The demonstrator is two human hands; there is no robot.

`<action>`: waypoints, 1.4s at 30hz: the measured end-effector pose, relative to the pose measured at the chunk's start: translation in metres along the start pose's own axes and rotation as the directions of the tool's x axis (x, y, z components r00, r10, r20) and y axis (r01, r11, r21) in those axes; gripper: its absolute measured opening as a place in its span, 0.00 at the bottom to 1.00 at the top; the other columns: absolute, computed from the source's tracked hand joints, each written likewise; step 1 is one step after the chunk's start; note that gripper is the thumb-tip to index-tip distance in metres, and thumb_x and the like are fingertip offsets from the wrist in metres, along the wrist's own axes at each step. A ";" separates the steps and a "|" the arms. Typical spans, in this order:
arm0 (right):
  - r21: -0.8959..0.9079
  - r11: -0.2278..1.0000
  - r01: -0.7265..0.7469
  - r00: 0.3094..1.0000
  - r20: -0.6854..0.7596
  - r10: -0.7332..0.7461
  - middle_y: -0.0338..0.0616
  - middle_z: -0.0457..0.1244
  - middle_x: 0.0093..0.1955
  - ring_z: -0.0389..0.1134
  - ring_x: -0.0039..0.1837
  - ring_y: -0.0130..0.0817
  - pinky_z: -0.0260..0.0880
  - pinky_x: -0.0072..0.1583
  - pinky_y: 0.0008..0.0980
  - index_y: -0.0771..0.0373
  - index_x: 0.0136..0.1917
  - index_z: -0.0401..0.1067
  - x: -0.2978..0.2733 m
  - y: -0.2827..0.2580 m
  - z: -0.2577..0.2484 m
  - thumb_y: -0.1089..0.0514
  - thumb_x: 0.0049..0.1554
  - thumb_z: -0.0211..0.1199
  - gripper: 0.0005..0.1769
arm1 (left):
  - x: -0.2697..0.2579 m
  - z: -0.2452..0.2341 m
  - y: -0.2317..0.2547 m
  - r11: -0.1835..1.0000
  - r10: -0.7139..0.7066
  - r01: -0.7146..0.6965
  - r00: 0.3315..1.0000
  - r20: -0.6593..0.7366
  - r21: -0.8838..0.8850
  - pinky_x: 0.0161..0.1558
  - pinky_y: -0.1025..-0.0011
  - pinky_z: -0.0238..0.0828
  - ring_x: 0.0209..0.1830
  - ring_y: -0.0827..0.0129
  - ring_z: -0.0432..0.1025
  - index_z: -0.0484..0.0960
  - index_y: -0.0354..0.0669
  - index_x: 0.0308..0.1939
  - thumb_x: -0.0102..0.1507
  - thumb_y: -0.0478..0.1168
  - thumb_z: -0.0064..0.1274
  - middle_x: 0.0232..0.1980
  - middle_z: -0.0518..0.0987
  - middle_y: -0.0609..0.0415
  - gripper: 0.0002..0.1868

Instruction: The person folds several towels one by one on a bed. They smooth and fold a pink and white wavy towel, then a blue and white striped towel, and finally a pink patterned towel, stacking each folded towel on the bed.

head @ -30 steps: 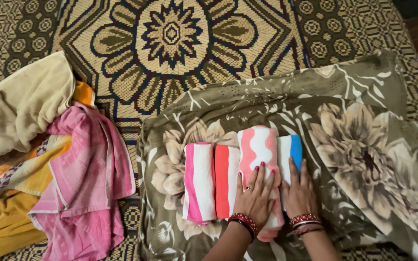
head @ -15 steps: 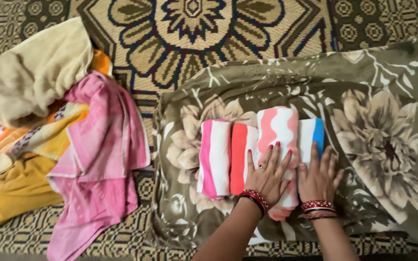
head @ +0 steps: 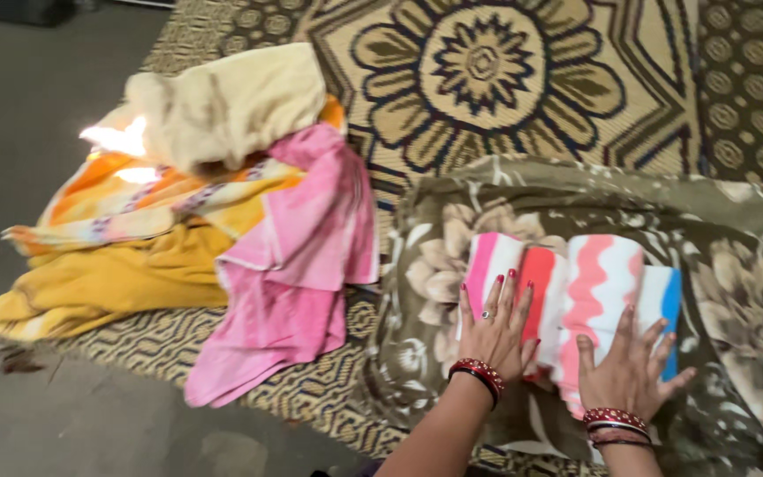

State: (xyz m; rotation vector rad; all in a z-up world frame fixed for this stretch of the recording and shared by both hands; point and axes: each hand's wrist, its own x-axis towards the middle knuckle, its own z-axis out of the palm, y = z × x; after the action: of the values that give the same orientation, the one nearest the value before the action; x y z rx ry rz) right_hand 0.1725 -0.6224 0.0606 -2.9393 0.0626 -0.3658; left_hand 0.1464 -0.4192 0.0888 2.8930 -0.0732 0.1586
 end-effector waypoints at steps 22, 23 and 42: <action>0.066 0.982 0.177 0.980 -0.108 -0.170 0.62 0.36 0.86 0.34 0.86 0.57 0.26 0.73 0.79 0.47 0.84 0.44 -0.100 -0.272 -0.032 0.28 0.58 0.47 0.48 | -0.147 -0.130 -0.230 0.976 -0.211 0.219 0.952 -0.220 0.013 0.72 0.29 0.26 0.84 0.57 0.38 0.48 0.49 0.81 0.62 0.60 0.48 0.84 0.44 0.46 0.48; 0.082 0.978 0.194 0.976 -0.114 -0.184 0.61 0.36 0.86 0.34 0.86 0.56 0.26 0.73 0.79 0.46 0.84 0.44 -0.102 -0.286 -0.032 0.28 0.58 0.47 0.47 | -0.151 -0.135 -0.240 0.971 -0.236 0.239 0.950 -0.203 -0.010 0.72 0.29 0.26 0.84 0.56 0.38 0.47 0.50 0.81 0.62 0.60 0.48 0.84 0.44 0.46 0.48; 0.262 0.934 0.244 0.914 0.258 -0.312 0.61 0.54 0.77 0.64 0.69 0.58 0.69 0.65 0.50 0.53 0.72 0.62 -0.085 -0.481 0.066 0.50 0.60 0.60 0.28 | -0.146 -0.121 -0.416 0.871 -0.489 0.491 0.857 0.164 0.031 0.71 0.28 0.28 0.82 0.49 0.41 0.57 0.40 0.76 0.68 0.46 0.38 0.81 0.49 0.40 0.32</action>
State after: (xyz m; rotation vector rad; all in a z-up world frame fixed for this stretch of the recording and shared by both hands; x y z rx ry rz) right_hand 0.1155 -0.1330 0.0643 -2.7397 -0.4175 0.0364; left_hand 0.0150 0.0183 0.0896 2.7961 0.6294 -0.1782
